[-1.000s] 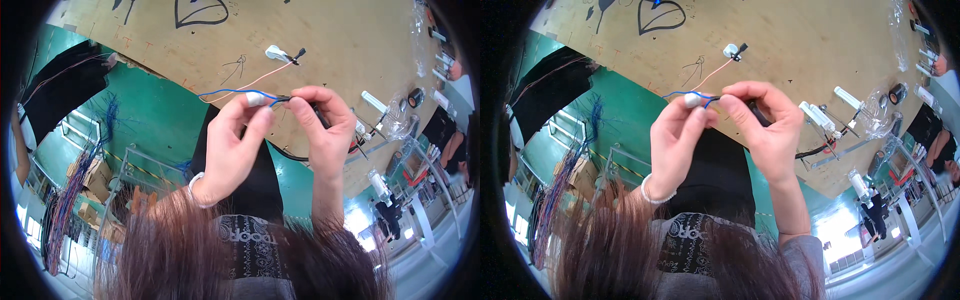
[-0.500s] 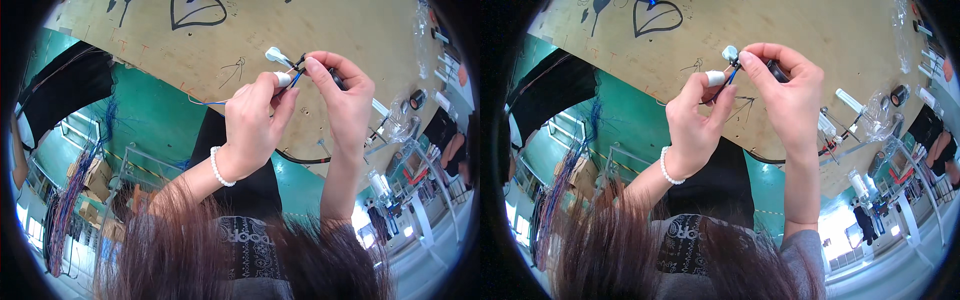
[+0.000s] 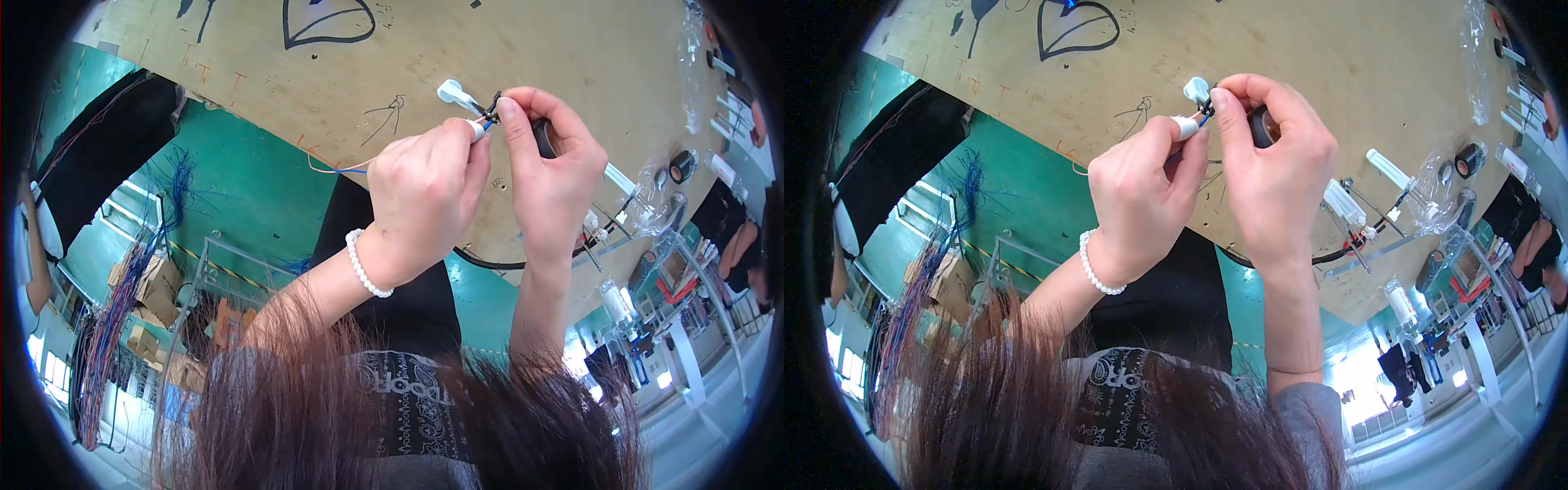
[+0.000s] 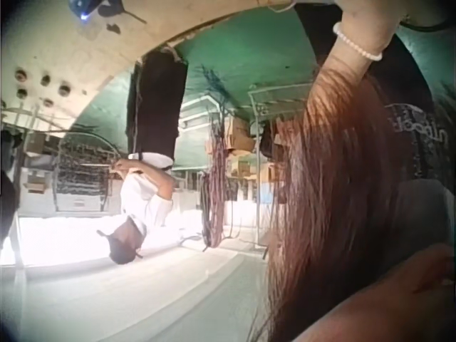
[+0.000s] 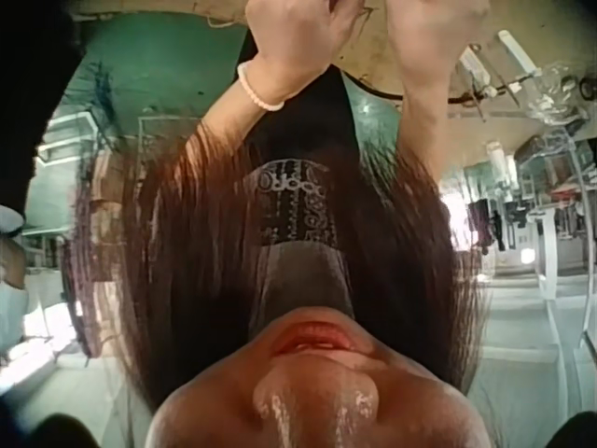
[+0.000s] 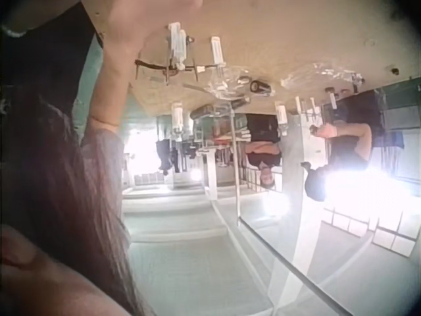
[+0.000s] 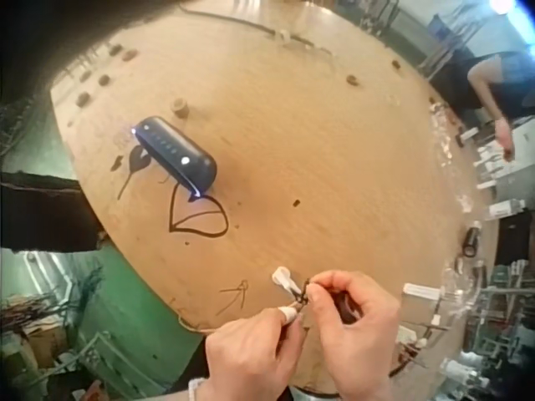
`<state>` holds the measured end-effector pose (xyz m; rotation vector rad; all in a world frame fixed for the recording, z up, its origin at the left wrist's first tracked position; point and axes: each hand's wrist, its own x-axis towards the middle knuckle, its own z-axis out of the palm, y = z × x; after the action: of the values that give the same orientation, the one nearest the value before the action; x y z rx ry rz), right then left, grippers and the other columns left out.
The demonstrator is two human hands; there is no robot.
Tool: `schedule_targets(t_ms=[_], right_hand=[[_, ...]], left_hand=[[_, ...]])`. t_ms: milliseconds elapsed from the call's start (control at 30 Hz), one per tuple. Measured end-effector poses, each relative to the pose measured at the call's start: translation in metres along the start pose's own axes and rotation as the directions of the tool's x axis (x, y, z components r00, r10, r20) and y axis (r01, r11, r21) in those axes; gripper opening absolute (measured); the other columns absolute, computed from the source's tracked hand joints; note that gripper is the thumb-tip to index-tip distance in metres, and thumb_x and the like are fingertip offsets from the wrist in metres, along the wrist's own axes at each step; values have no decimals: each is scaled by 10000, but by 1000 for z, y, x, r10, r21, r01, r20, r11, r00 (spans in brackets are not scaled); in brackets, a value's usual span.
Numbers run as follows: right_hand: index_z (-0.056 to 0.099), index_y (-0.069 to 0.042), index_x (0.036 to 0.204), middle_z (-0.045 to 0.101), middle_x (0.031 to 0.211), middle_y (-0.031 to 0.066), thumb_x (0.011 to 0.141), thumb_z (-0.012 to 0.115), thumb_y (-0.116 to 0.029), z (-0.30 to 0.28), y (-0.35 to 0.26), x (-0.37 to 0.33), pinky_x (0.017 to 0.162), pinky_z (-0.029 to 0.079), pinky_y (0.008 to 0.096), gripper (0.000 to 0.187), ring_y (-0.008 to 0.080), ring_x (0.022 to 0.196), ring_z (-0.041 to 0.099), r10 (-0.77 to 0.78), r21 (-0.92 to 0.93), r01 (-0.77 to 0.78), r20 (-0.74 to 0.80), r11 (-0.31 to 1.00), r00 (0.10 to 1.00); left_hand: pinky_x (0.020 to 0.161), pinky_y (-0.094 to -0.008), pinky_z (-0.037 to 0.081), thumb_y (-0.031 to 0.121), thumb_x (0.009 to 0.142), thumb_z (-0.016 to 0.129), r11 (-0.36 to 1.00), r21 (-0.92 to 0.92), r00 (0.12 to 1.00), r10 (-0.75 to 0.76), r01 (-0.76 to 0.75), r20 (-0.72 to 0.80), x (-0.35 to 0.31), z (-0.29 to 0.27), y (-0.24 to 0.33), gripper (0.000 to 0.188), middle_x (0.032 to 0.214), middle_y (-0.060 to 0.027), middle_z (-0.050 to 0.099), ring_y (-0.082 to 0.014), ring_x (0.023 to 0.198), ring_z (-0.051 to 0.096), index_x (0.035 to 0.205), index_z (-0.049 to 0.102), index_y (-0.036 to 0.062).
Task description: Wrap electrical wire harnesses with black adhesive tape and measure lengths.
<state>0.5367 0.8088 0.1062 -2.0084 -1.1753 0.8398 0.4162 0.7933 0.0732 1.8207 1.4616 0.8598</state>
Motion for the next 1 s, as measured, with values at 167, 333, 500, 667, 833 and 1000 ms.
schedule_targets(t_ms=[167,333,500,667,833,1000], right_hand=[[708,25,1005,661,808,16,930,707,-127,-5,13,-4,622,439,217,169,68,689,554,74,165,-86,79,982,994],[558,-8,1277,642,1070,94,985,602,-231,-30,33,-25,750,502,267,369,138,935,604,503,609,-500,184,615,844],[391,-9,1380,547,1254,156,965,576,-81,-19,56,-49,992,456,336,460,233,1197,543,305,709,-514,414,482,858],[378,10,1417,552,1273,150,907,652,31,-11,57,-63,1022,457,320,579,228,1273,532,262,677,-437,351,593,899],[467,27,1383,624,1166,91,872,741,5,-13,57,-55,987,486,283,580,168,1160,603,248,616,-480,426,625,870],[499,45,1360,646,1235,166,868,749,-41,-9,65,-45,1005,492,322,558,202,1122,638,162,595,-455,479,663,863]], left_hand=[[648,-371,470,89,814,724,991,127,989,18,-36,146,-6,-16,6,136,771,-78,627,-251,701,622,844,600,44],[936,-466,393,122,774,767,986,79,989,147,-145,-22,-3,-45,-3,332,1046,-133,611,-358,1067,553,1044,595,34],[705,-337,531,82,852,718,585,-641,864,-265,497,429,2,-18,-24,405,931,-144,645,-296,866,652,1170,483,-6],[559,-332,536,27,913,656,957,-251,978,-99,144,184,-13,-11,-18,252,798,-148,692,-266,613,688,1102,496,-19],[532,-221,411,17,997,564,921,-296,954,-189,254,232,-22,-17,-16,116,731,-42,617,-57,623,554,1087,504,-24],[530,-276,454,61,976,619,998,-3,983,-56,57,175,-21,-21,-17,135,699,-77,627,-153,576,589,1072,545,0]])
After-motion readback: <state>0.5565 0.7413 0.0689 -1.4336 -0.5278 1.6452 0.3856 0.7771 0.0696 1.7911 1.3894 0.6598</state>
